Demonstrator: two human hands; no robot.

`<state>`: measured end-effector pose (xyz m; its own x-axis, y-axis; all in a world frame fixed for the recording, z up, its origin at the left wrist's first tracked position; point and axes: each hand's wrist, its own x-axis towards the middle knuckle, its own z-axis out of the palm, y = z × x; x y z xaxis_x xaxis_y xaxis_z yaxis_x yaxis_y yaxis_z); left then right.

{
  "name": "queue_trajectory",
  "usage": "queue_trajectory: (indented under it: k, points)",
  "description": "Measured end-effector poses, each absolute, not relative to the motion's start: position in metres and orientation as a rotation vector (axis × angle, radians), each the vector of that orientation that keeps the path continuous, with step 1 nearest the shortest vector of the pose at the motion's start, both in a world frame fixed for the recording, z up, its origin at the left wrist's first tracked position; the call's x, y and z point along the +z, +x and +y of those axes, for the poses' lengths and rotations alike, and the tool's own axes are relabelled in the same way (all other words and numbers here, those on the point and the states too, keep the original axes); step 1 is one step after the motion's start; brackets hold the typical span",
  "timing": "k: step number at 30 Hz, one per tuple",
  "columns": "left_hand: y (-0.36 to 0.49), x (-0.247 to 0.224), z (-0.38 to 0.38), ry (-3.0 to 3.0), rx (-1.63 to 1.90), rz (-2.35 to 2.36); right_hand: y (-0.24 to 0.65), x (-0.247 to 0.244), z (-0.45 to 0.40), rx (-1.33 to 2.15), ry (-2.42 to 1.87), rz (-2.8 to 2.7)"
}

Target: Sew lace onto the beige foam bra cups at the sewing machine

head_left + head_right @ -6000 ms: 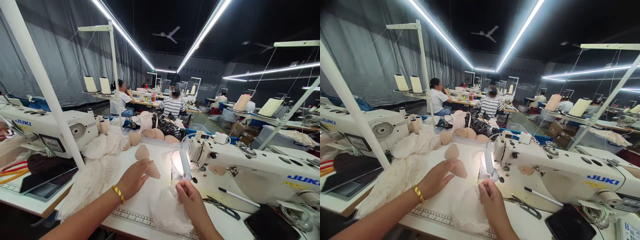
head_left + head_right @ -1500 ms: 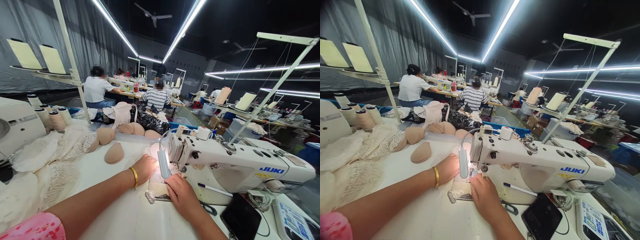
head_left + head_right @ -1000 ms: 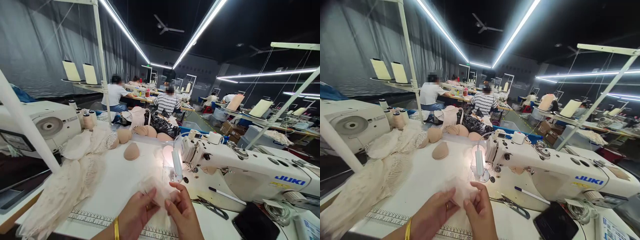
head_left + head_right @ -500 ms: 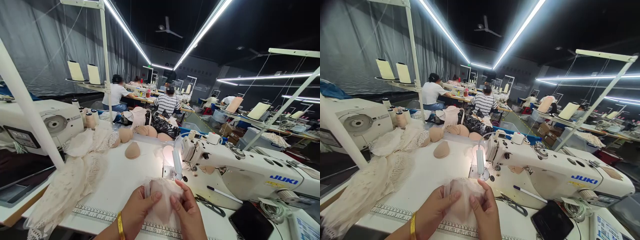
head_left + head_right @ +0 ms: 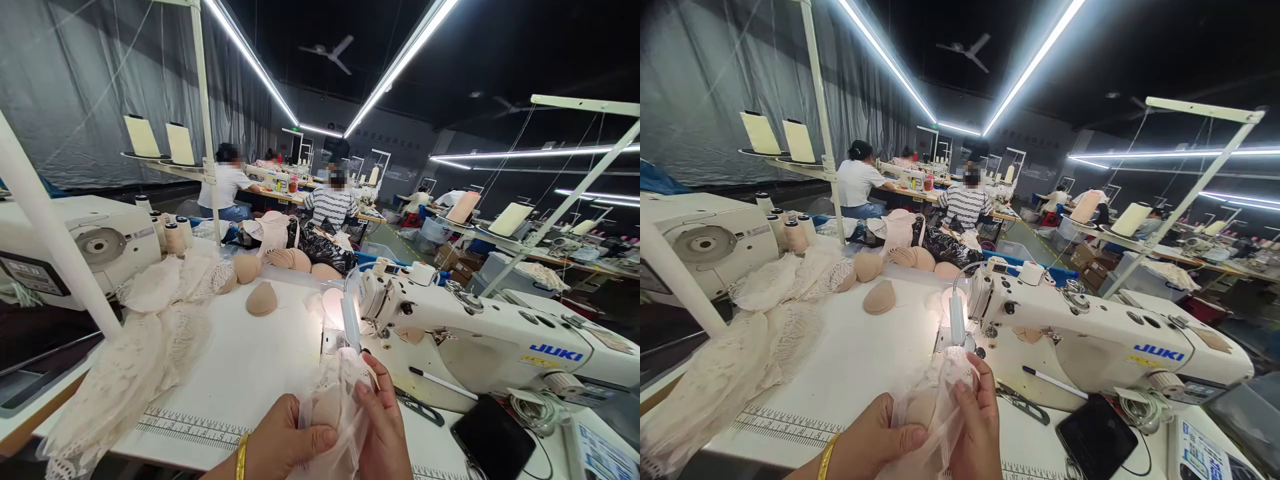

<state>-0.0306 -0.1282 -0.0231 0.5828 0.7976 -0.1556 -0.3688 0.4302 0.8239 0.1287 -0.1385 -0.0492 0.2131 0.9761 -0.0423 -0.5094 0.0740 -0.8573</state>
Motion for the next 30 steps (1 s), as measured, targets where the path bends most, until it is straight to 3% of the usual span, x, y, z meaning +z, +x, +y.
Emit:
queue_trajectory:
  k: [7,16,30]
  points:
    - [-0.033,-0.012,-0.121,0.732,0.885,0.501,0.13,-0.064,-0.141,1.397,-0.919,-0.592]
    - [-0.027,-0.007,-0.113,0.489,1.182,0.647,0.118,-0.067,-0.138,1.329,-0.935,-0.612]
    - [-0.024,-0.008,-0.113,0.448,1.108,0.664,0.114,-0.068,-0.138,1.274,-0.934,-0.589]
